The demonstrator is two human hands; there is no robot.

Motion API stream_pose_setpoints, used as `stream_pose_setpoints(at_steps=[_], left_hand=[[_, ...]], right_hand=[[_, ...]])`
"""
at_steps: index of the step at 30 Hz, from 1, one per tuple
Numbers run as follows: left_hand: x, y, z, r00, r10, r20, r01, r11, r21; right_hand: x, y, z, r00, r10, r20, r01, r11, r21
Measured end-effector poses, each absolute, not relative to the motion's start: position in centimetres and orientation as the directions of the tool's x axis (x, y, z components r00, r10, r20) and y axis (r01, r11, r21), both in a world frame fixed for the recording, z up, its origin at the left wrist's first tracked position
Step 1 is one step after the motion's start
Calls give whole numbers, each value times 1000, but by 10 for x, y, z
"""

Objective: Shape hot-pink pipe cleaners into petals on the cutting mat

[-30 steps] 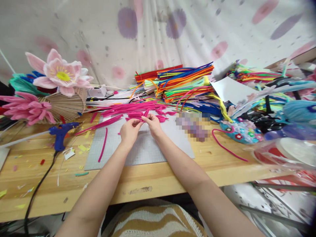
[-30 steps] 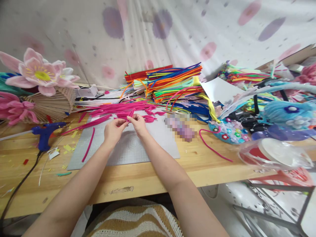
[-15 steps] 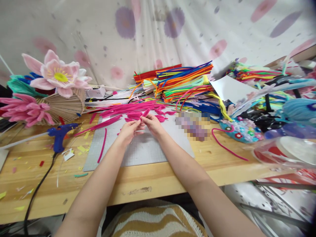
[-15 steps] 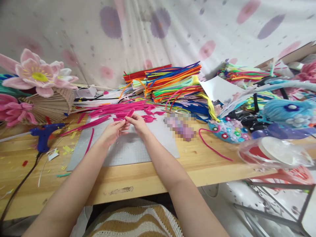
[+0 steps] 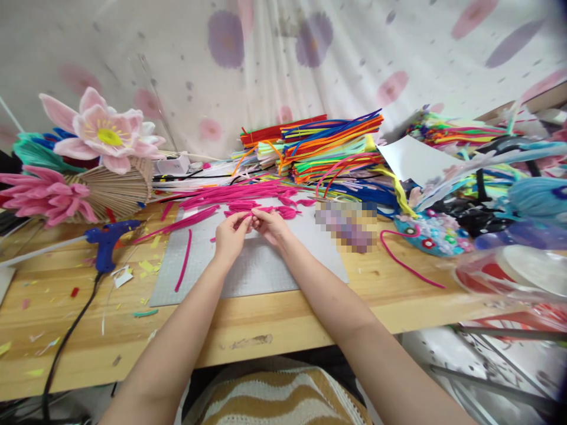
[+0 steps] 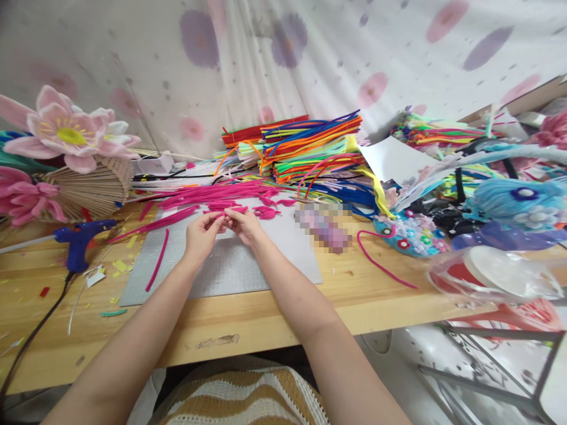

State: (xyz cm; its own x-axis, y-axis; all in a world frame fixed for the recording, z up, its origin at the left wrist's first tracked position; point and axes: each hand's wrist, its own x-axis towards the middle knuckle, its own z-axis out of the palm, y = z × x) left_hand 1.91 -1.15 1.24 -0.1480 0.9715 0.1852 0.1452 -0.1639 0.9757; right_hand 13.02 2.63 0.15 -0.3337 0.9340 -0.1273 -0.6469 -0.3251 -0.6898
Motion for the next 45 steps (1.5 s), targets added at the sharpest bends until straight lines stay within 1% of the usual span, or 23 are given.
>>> stream_pose_setpoints(at_steps=[2,5,9,11,13,15,18,21,23,25,29,33,36,41,45], left_hand=[[20,-12,13,-160,968,192,132,-172,976],[20,-11,12,-167,961,220,170,-192,967],[18,-9,8,-180,943,280,272,-225,935],[16,-8,6,-180,940,291,288,-232,929],[15,-7,6,-179,942,285,278,-229,933],[13,-7,8,-174,954,245,229,-203,952],[9,-5,14,-115,984,137,102,-125,987],[5,-2,22,-43,998,52,-17,-53,998],[1,0,27,-16,1000,16,-56,-17,998],[-2,1,30,17,1000,-10,-60,11,998],[-8,1,34,64,997,-33,-19,34,999],[-8,0,36,56,998,-38,-20,39,999],[-8,-1,37,61,997,-42,-25,43,999],[-10,0,36,85,996,-20,-4,20,1000],[-9,1,35,64,998,-2,2,2,1000]], right_hand=[[129,25,1,-383,904,-191,-679,-415,-605],[128,25,-2,-430,869,-244,-697,-492,-521],[126,24,-4,-458,847,-271,-713,-531,-457],[125,23,-3,-458,843,-284,-712,-538,-450],[125,22,-3,-458,842,-284,-697,-538,-473],[129,23,-1,-470,839,-273,-654,-539,-531],[139,25,1,-510,819,-264,-520,-538,-664],[148,27,4,-535,804,-260,-365,-497,-788],[151,26,5,-543,804,-244,-291,-453,-843],[150,25,6,-553,807,-210,-259,-406,-877],[146,23,9,-533,838,-113,-281,-301,-911],[143,22,12,-479,876,-62,-313,-236,-920],[142,21,13,-474,880,-42,-333,-223,-916],[142,19,11,-488,871,-53,-367,-259,-893],[141,19,9,-463,886,-21,-338,-199,-920]])
